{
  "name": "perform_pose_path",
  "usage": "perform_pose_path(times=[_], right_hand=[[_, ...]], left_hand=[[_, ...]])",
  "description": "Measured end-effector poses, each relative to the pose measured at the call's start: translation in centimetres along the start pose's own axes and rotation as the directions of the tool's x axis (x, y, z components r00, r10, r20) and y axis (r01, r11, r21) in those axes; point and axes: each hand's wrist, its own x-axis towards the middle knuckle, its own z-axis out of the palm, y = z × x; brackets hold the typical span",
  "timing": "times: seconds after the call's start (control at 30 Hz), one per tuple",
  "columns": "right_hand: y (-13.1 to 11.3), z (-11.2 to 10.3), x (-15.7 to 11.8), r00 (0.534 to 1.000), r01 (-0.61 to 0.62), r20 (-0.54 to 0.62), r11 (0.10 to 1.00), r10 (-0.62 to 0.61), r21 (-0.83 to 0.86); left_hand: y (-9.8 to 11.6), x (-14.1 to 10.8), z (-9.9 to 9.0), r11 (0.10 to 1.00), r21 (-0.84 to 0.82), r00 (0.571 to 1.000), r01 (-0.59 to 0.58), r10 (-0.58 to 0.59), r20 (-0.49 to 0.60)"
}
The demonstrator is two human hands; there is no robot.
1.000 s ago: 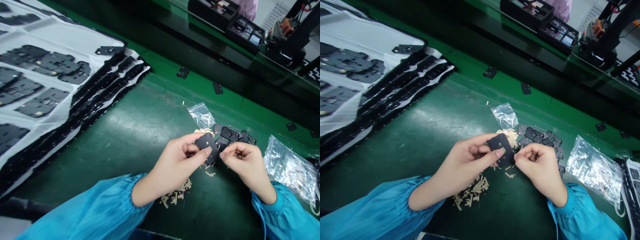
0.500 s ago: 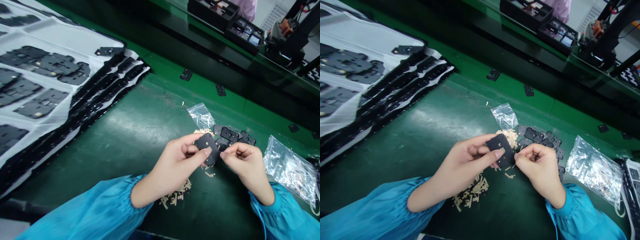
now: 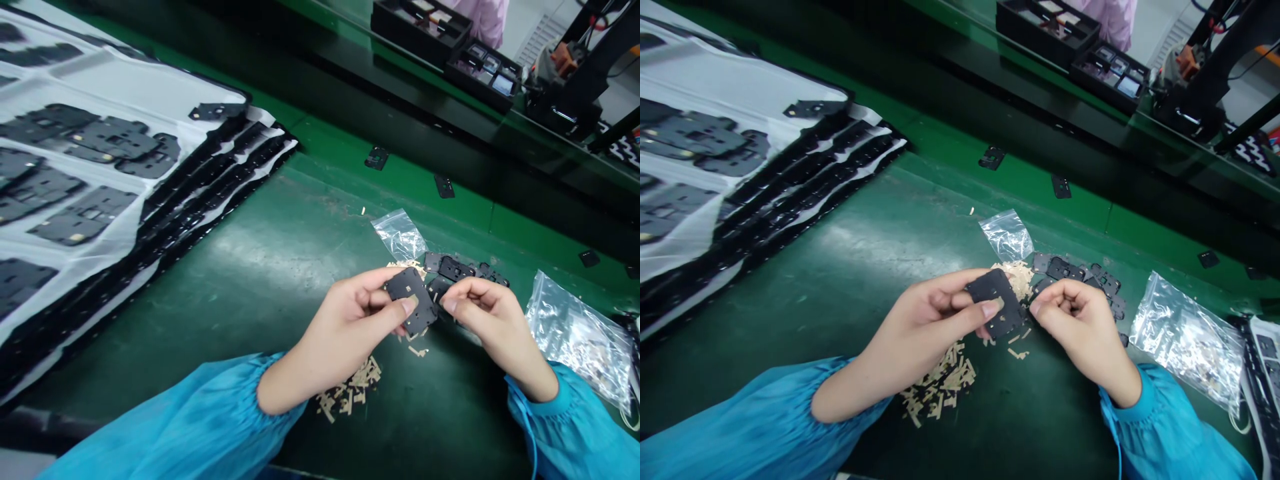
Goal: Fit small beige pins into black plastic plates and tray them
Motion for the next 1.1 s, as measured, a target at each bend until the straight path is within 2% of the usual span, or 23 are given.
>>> perform_pose_path(times=[0.13, 0.33, 0.4, 0.57, 0.63, 0.8, 0.9, 1.0, 1.07, 1.1], right_hand=[[0.1, 0.1, -0.2, 0.993, -0.044, 0.106, 0.999, 0.042, 0.022], [0.7, -0.2, 0.3, 0.963, -0.139, 0.254, 0.97, 0.085, 0.2], [0.8, -0.3, 0.3, 0.962, -0.142, 0.257, 0.971, 0.09, 0.191], [0.7, -0.1, -0.2, 0.983, -0.078, 0.172, 0.989, 0.056, 0.124], [0.6, -0.3, -0.1, 0.98, -0.083, 0.194, 0.986, 0.053, 0.147], [0.8, -0.4, 0.3, 0.941, -0.165, 0.33, 0.955, 0.077, 0.246], [1.6, 0.5, 0.4, 0.912, -0.256, 0.398, 0.891, 0.094, 0.376], [2.7, 1.8, 0.3, 0.842, -0.404, 0.533, 0.751, 0.083, 0.522], [3.0, 2.3, 0.3, 0.817, -0.434, 0.574, 0.707, 0.049, 0.558], [3.1, 2.4, 0.3, 0.824, -0.416, 0.566, 0.716, 0.035, 0.561]], left_hand=[[-0.1, 0.0, 0.1, 1.0, -0.024, 1.0, 0.011, -0.011, 0.024], [0.3, 0.3, -0.1, 0.997, -0.075, 0.994, 0.029, -0.021, 0.105], [0.3, 0.4, -0.3, 0.997, -0.076, 0.995, 0.03, -0.022, 0.098], [0.2, 0.4, -0.5, 0.998, -0.064, 0.998, 0.007, -0.002, 0.07], [0.1, 0.4, -0.5, 0.998, -0.07, 0.997, -0.008, 0.013, 0.082], [0.1, 0.2, -0.6, 0.995, -0.088, 0.991, -0.039, 0.05, 0.125], [-0.1, 0.1, -0.8, 0.991, -0.132, 0.989, -0.033, 0.052, 0.14], [-0.6, 0.2, -1.0, 0.978, -0.204, 0.981, 0.037, 0.003, 0.194], [-0.9, 0.4, -1.0, 0.963, -0.245, 0.967, 0.116, -0.054, 0.249], [-1.0, 0.6, -0.9, 0.954, -0.259, 0.96, 0.153, -0.082, 0.267]])
